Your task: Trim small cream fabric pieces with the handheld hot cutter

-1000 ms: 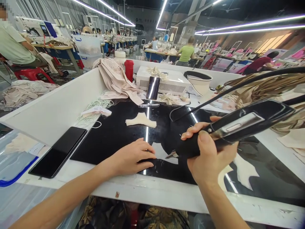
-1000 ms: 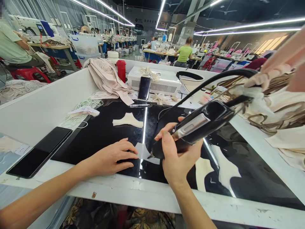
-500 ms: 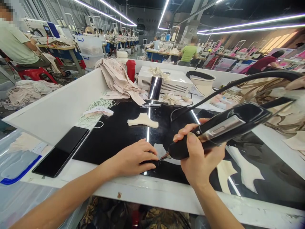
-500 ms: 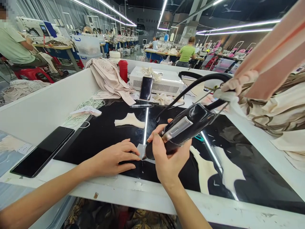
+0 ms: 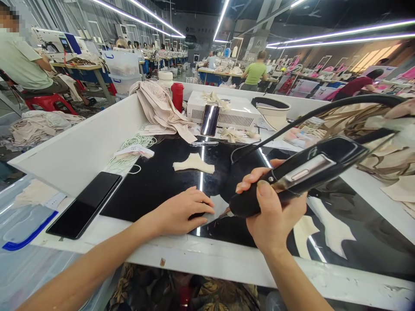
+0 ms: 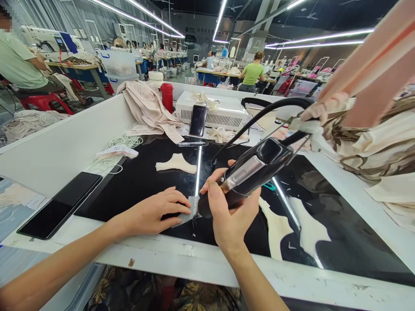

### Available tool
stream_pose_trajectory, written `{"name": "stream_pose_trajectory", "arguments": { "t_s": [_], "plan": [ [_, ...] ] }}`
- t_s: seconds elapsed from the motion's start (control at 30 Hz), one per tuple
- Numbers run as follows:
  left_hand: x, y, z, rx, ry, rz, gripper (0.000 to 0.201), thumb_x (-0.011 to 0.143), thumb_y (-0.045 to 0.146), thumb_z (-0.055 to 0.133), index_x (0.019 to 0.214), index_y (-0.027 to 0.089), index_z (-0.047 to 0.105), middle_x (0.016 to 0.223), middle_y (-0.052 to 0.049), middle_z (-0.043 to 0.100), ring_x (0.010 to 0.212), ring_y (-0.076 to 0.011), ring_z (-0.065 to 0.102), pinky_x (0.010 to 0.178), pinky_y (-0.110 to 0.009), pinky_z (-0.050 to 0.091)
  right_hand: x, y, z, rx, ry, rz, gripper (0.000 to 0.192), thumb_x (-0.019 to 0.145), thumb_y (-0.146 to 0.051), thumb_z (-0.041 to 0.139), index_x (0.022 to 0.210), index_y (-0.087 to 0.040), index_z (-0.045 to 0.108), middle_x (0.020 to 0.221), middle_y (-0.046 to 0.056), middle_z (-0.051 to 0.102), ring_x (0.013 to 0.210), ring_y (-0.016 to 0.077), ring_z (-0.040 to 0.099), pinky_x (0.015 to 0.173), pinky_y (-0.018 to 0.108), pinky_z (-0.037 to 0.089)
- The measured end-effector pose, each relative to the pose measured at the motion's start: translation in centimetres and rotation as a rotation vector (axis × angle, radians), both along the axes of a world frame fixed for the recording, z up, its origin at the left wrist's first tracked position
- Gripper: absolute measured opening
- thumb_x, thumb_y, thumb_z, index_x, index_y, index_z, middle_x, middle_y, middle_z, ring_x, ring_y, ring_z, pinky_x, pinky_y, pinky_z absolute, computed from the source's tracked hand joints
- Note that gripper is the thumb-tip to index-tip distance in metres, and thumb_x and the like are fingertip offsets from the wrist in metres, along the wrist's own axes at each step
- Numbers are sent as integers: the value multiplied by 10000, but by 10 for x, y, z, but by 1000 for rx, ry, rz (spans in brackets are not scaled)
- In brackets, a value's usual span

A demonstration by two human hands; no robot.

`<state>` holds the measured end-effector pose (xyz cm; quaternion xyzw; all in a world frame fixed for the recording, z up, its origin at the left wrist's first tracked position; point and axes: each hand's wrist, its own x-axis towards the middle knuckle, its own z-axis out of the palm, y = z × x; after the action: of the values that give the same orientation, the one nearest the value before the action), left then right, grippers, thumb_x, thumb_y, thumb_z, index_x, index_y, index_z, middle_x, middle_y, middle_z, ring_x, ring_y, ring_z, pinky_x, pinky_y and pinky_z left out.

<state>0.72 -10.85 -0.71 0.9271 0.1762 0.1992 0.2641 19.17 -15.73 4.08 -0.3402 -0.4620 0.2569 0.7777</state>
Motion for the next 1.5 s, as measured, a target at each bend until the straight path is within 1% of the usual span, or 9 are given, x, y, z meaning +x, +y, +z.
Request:
{"name": "stream_pose_trajectory", "arguments": {
  "t_s": [0.17, 0.6, 0.8, 0.97, 1.1, 1.17, 1.23, 1.37, 1.5],
  "plan": [
    [0, 0, 3, -7, 13, 1, 288, 928, 163, 656, 1204, 229, 702, 1260, -68, 690, 1176, -232, 598, 1158, -452, 362, -6, -1, -4, -1, 19, 44, 372, 864, -229, 748, 1182, -259, 558, 838, -45, 655, 640, 119, 616, 630, 304, 514],
    [0, 2, -1, -8, 9, -23, 345, 865, 242, 781, 1199, 233, 697, 1267, -62, 688, 1198, -241, 593, 1157, -433, 347, -13, -5, -2, -27, 33, 71, 368, 866, -254, 753, 1179, -258, 560, 833, -38, 644, 661, 119, 615, 629, 290, 534],
    [0, 3, -4, 0, -17, -43, 343, 868, 291, 788, 1189, 220, 691, 1267, -61, 686, 1214, -238, 579, 1164, -424, 336, -20, -8, -4, -53, 39, 118, 362, 871, -221, 730, 1179, -276, 548, 832, -43, 644, 673, 121, 622, 632, 287, 551],
    [-2, 2, -1, 2, -6, -39, 307, 867, 328, 788, 1146, 227, 707, 1221, -59, 691, 1187, -233, 591, 1190, -446, 312, -14, -10, -1, -68, 15, 132, 385, 858, -244, 749, 1187, -274, 553, 826, -45, 644, 654, 128, 620, 620, 300, 543],
    [-2, -2, 4, -2, 6, 1, 227, 879, 350, 772, 1062, 224, 724, 1177, -62, 690, 1138, -225, 618, 1221, -477, 279, 4, -8, 8, -19, -9, -31, 351, 830, -247, 766, 1133, -248, 588, 786, -45, 651, 609, 132, 609, 611, 318, 536],
    [0, -4, 5, -5, -11, 15, 234, 897, 350, 750, 1086, 219, 710, 1277, -79, 660, 1207, -238, 602, 1232, -489, 272, 14, -6, 11, 13, -6, -132, 346, 804, -240, 778, 1104, -238, 606, 760, -46, 654, 578, 135, 598, 583, 321, 534],
    [4, -7, 5, -10, -3, -1, 304, 928, 355, 714, 1202, 230, 672, 1395, -88, 611, 1296, -251, 561, 1243, -509, 253, 22, -5, 11, 18, 13, -190, 359, 779, -237, 792, 1091, -236, 614, 748, -47, 659, 563, 138, 589, 563, 320, 531],
    [11, -11, 3, 8, 92, -87, 461, 977, 362, 651, 1419, 284, 546, 1456, -77, 587, 1390, -264, 498, 1247, -547, 218, 27, -5, 7, 6, 18, -212, 373, 777, -242, 787, 1103, -236, 604, 746, -50, 655, 573, 141, 591, 583, 332, 527],
    [13, -12, 3, 38, 122, -93, 438, 978, 358, 648, 1400, 272, 573, 1452, -76, 595, 1375, -270, 510, 1239, -538, 233, 26, -6, 3, -7, -24, -195, 373, 812, -274, 766, 1135, -257, 579, 777, -58, 648, 586, 134, 600, 608, 337, 530]
  ]
}}
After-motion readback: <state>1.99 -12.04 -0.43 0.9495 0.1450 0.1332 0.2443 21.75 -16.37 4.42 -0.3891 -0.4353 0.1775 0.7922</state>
